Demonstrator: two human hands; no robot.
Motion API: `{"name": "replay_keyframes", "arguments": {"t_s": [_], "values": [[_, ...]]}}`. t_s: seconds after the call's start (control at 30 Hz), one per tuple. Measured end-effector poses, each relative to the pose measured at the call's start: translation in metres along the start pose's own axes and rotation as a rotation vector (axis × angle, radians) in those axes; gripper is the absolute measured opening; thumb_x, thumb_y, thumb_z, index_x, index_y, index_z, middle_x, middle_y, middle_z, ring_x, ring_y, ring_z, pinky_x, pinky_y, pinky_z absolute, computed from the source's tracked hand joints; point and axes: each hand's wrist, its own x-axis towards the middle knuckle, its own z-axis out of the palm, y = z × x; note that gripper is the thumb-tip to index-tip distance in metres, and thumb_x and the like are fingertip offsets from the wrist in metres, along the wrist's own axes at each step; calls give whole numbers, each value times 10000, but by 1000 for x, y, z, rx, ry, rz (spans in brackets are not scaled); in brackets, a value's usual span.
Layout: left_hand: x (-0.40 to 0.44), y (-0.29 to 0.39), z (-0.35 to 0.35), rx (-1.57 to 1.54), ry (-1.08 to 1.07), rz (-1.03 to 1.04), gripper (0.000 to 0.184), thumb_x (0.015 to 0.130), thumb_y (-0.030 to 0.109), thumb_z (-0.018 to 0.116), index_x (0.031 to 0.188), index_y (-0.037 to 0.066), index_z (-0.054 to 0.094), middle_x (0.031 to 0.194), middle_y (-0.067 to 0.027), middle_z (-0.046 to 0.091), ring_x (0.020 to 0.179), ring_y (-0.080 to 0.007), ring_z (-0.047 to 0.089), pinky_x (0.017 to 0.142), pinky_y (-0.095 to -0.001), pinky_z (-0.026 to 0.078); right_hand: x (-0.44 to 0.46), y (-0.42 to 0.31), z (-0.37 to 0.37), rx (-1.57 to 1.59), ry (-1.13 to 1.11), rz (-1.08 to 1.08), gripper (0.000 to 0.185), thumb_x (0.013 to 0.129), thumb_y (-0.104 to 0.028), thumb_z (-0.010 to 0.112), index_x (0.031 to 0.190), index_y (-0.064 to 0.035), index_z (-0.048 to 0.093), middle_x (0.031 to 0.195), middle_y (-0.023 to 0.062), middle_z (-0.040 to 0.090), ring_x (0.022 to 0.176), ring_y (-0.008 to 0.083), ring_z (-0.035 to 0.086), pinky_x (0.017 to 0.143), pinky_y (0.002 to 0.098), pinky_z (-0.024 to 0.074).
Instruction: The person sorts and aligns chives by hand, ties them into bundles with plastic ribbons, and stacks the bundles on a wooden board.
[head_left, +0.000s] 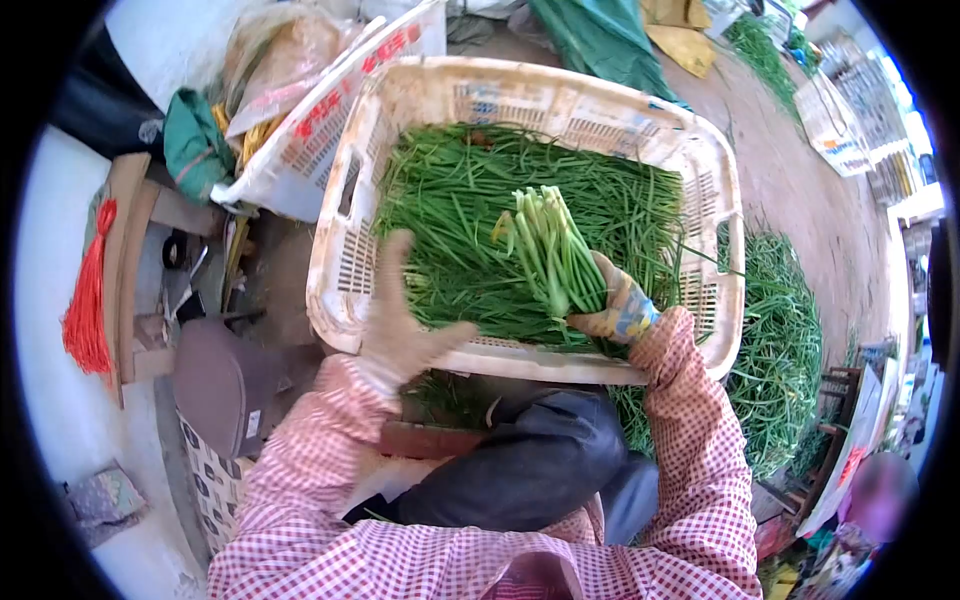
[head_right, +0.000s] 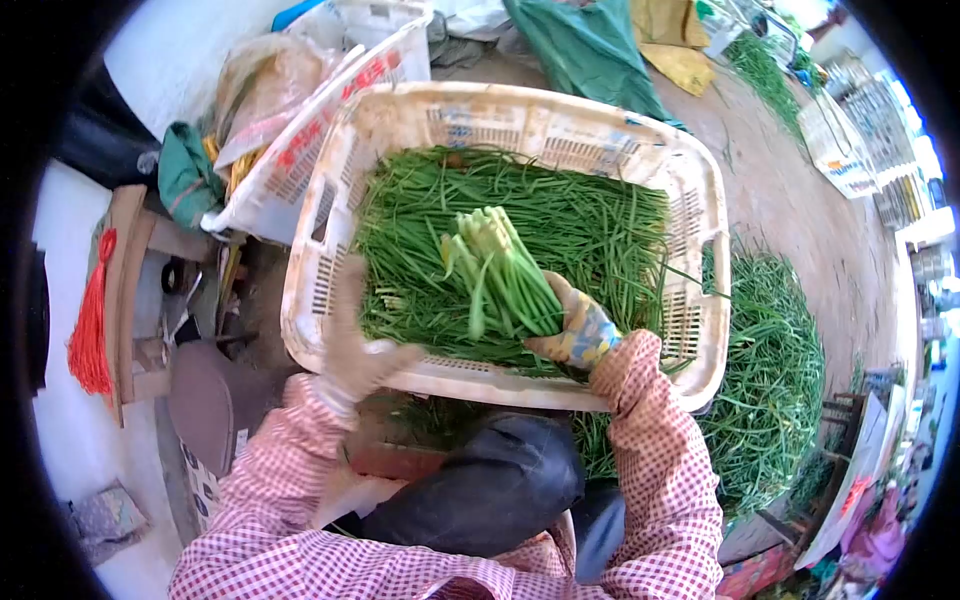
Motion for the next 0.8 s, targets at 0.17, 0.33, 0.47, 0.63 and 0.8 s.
{"name": "replay_keyframes", "arguments": {"t_s": [0.17, 0.33, 0.47, 0.63, 0.8], "values": [[47, 50, 117, -977, -263, -71, 926, 594, 170, 909, 1350, 60, 385, 1254, -65, 510, 1150, -196, 511, 979, -365, 453, -29, -22, 8, -172, 200, -199, 850, 652, -148, 798, 1387, -57, 379, 1253, 185, 549, 1124, 332, 572, 934, 383, 477], [53, 87, 168, -1093, -366, -144, 665, 669, 186, 862, 1213, 52, 503, 1150, -51, 588, 1023, -191, 595, 874, -336, 511, -97, -30, -50, -466, 254, 64, 977, 568, -311, 858, 1367, 21, 403, 1395, 265, 376, 1275, 420, 412, 1055, 436, 388], [57, 140, 194, -1385, -697, -345, 437, 785, 179, 734, 1153, 57, 534, 1056, -53, 623, 965, -199, 614, 859, -320, 520, -131, -49, -68, -188, 561, -113, 1140, 557, -299, 893, 1454, 6, 259, 1431, 218, 378, 1330, 324, 380, 1095, 400, 330], [50, 208, 218, -409, -830, 305, 325, 792, 178, 671, 1088, 77, 584, 973, -93, 648, 927, -270, 625, 836, -353, 518, -148, -35, -29, 758, 1051, -241, 873, 671, -176, 842, 1395, -38, 375, 1282, 126, 541, 1127, 215, 558, 928, 331, 485], [-8, 270, 190, 114, -606, 847, 713, 660, 205, 763, 1283, 49, 453, 1271, -156, 507, 1256, -340, 432, 1064, -484, 309, -231, -38, -5, 753, 1616, -310, 432, 794, -49, 722, 1170, -55, 509, 1092, 77, 603, 1033, 187, 583, 889, 328, 495]]}}
